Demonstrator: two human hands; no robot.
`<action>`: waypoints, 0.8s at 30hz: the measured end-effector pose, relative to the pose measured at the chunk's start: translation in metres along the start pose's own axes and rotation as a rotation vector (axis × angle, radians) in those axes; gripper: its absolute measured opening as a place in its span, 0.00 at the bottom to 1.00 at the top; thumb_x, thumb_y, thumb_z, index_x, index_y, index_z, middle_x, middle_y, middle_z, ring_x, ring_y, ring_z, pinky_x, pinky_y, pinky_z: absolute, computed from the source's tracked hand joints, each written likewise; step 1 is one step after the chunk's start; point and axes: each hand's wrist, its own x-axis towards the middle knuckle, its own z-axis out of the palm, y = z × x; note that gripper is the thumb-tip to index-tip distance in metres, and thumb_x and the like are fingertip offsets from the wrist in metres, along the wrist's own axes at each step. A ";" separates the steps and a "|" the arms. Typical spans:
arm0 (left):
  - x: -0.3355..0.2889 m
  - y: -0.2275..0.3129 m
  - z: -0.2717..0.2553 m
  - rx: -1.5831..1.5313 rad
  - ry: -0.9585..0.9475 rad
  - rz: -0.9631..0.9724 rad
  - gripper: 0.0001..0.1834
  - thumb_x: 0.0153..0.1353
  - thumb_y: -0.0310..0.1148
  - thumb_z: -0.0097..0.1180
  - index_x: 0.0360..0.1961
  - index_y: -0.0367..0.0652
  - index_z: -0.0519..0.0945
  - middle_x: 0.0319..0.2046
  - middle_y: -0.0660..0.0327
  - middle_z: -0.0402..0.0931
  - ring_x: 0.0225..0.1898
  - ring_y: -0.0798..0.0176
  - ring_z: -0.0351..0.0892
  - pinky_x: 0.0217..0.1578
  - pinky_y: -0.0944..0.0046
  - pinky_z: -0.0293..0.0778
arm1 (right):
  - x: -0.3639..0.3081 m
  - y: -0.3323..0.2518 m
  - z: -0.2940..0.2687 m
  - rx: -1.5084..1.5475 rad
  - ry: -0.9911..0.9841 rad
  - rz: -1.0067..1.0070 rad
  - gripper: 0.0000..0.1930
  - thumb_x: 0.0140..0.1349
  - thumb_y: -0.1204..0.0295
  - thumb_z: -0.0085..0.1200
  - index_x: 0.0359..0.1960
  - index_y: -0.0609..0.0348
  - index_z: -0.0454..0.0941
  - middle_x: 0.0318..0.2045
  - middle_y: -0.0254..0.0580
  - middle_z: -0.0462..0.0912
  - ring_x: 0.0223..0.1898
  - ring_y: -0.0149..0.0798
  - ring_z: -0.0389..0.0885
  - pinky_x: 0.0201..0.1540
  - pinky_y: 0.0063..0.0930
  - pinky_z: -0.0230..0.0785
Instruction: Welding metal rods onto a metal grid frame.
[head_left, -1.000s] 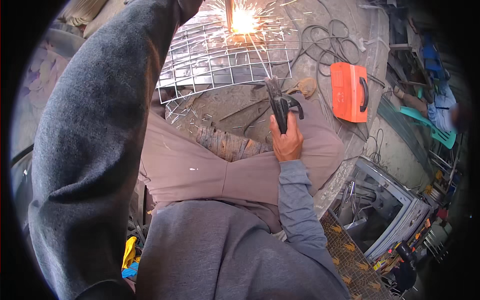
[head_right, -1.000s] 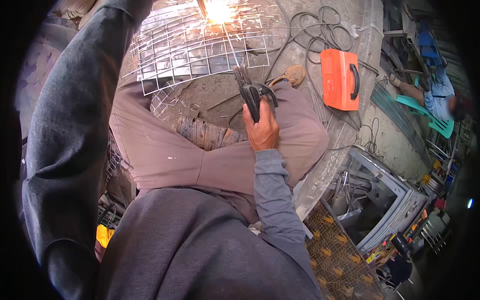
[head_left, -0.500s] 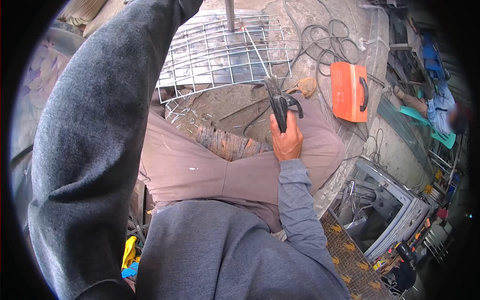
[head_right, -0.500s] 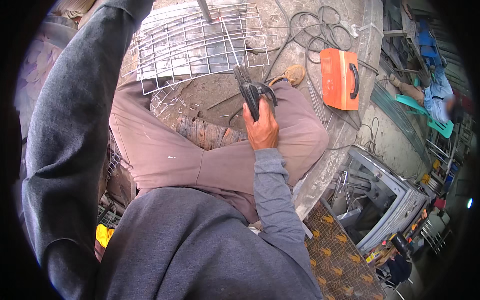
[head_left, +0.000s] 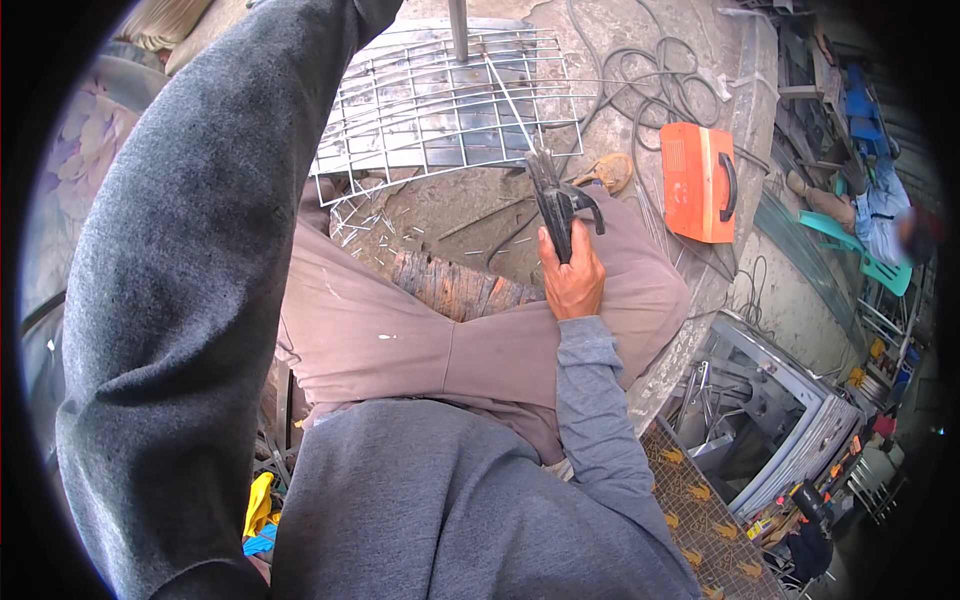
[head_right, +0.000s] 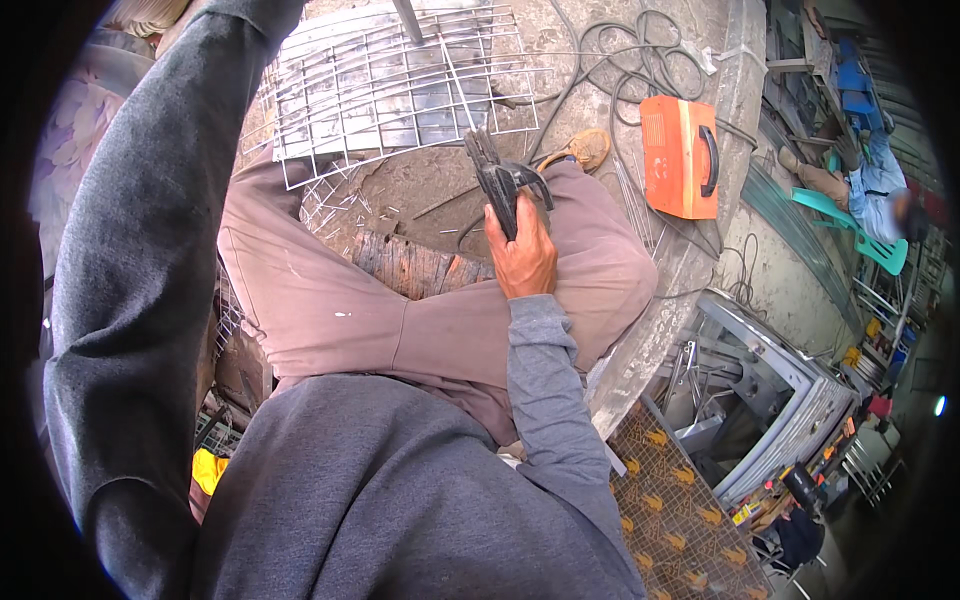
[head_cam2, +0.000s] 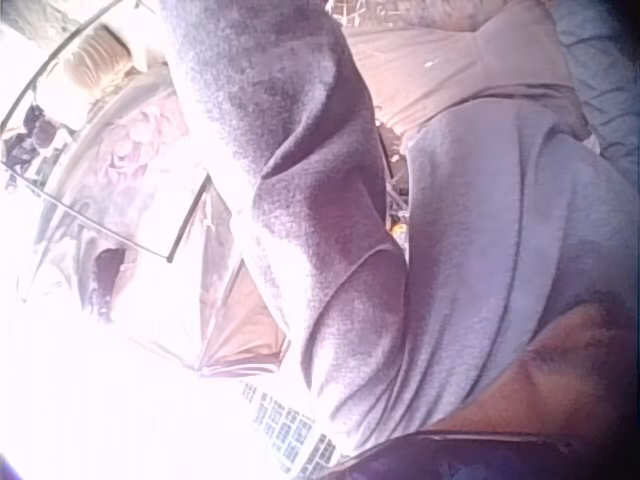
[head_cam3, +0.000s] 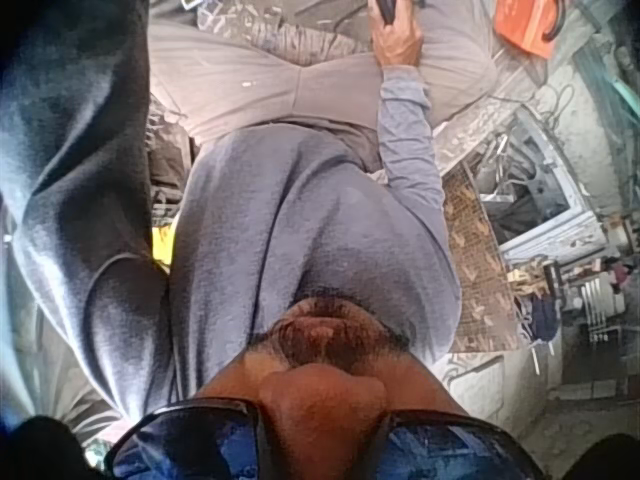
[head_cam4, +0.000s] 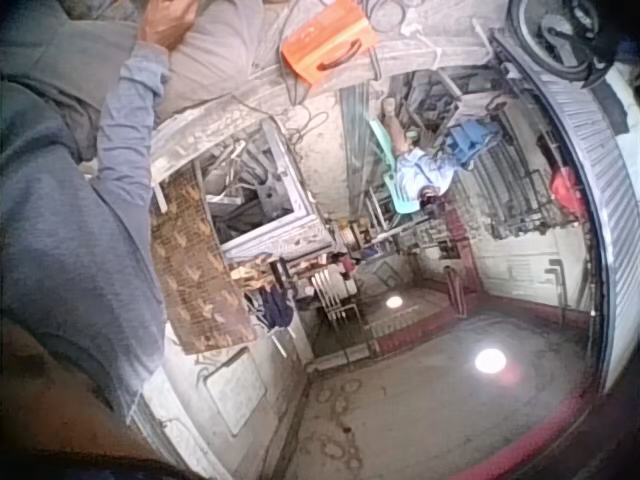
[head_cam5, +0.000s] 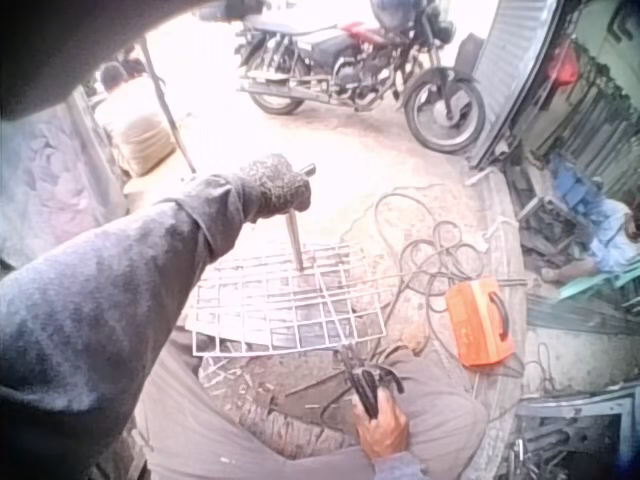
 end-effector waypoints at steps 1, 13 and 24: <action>0.024 -0.028 0.003 0.174 0.093 0.191 0.16 0.44 0.41 0.63 0.27 0.37 0.87 0.25 0.48 0.83 0.26 0.50 0.83 0.28 0.53 0.76 | 0.002 -0.003 0.007 0.015 0.006 -0.037 0.23 0.66 0.61 0.62 0.54 0.66 0.75 0.37 0.58 0.84 0.37 0.61 0.84 0.39 0.45 0.76; -0.016 0.012 -0.006 -0.026 0.010 -0.028 0.16 0.44 0.40 0.63 0.27 0.36 0.87 0.22 0.48 0.81 0.22 0.51 0.82 0.25 0.52 0.76 | -0.002 0.007 0.004 -0.002 0.096 -0.027 0.23 0.66 0.60 0.62 0.56 0.64 0.75 0.37 0.55 0.84 0.37 0.57 0.85 0.40 0.43 0.76; -0.017 0.014 -0.002 0.010 -0.024 0.019 0.18 0.45 0.41 0.63 0.29 0.35 0.87 0.25 0.46 0.83 0.26 0.49 0.84 0.30 0.52 0.78 | -0.004 0.004 -0.002 0.012 0.018 0.021 0.22 0.66 0.61 0.63 0.53 0.63 0.76 0.34 0.56 0.84 0.34 0.58 0.84 0.37 0.44 0.76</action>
